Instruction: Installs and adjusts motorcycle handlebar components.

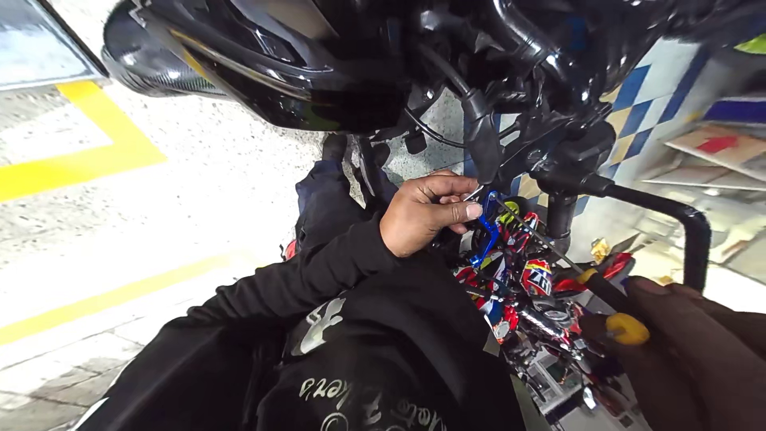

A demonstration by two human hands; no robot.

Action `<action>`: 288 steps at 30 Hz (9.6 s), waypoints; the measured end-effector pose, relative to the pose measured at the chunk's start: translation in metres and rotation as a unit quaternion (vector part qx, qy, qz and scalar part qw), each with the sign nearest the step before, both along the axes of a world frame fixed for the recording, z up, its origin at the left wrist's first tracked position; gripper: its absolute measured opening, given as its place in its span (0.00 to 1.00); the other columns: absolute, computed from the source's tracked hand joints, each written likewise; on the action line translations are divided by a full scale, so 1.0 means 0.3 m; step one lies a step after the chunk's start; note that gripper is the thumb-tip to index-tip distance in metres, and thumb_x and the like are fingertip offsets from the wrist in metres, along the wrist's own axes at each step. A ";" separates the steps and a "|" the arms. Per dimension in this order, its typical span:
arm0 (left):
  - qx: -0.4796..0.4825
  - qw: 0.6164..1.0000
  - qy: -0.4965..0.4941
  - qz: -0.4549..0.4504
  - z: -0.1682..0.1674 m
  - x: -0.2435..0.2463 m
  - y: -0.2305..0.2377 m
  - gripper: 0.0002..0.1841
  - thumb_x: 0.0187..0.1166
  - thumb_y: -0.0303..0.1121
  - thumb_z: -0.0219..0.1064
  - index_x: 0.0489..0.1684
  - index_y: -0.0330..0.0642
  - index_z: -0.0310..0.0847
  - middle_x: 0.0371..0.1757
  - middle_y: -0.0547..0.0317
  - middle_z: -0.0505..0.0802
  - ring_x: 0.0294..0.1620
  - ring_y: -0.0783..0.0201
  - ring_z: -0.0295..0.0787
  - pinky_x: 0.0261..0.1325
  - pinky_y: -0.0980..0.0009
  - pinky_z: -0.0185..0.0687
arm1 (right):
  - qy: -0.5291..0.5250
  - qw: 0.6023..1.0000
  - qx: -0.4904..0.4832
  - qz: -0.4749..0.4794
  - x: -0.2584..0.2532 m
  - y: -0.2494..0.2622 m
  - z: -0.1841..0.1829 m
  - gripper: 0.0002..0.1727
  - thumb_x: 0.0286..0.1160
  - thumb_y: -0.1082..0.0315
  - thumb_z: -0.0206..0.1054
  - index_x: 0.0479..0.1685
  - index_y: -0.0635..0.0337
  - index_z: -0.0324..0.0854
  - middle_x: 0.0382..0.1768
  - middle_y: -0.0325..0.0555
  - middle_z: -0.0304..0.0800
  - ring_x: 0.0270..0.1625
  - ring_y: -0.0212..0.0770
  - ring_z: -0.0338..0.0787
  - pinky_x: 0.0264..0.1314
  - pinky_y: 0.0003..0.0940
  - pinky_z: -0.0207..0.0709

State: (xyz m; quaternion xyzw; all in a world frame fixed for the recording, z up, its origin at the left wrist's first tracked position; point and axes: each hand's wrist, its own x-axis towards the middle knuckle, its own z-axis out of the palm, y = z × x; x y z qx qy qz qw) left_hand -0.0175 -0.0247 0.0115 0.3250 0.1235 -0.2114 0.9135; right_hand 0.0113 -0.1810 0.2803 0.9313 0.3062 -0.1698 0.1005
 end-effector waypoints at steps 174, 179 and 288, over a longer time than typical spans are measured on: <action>0.245 0.956 -0.094 -0.133 0.037 -0.137 0.257 0.07 0.84 0.34 0.68 0.47 0.42 0.87 0.30 0.68 0.91 0.25 0.78 0.81 0.30 0.80 0.79 | -0.194 0.884 0.352 -0.237 -0.175 -0.041 -0.697 0.21 0.72 0.54 0.79 0.50 0.64 0.90 0.52 0.55 0.92 0.58 0.49 0.91 0.58 0.41 0.85; 0.228 0.967 -0.075 -0.081 0.025 -0.126 0.226 0.05 0.85 0.31 0.66 0.47 0.41 0.86 0.31 0.67 0.90 0.24 0.77 0.81 0.29 0.79 0.80 | -0.234 0.867 0.366 -0.246 -0.185 -0.012 -0.731 0.13 0.73 0.63 0.78 0.47 0.64 0.90 0.54 0.56 0.92 0.60 0.48 0.92 0.63 0.41 0.85; 0.079 0.986 -0.064 -0.133 -0.012 0.049 0.029 0.07 0.69 0.30 0.80 0.41 0.44 0.92 0.44 0.68 0.95 0.48 0.75 0.90 0.55 0.73 0.88 | 0.038 0.802 0.507 -0.313 -0.263 -0.178 -0.424 0.14 0.76 0.62 0.74 0.58 0.46 0.84 0.58 0.28 0.90 0.65 0.29 0.87 0.72 0.26 0.81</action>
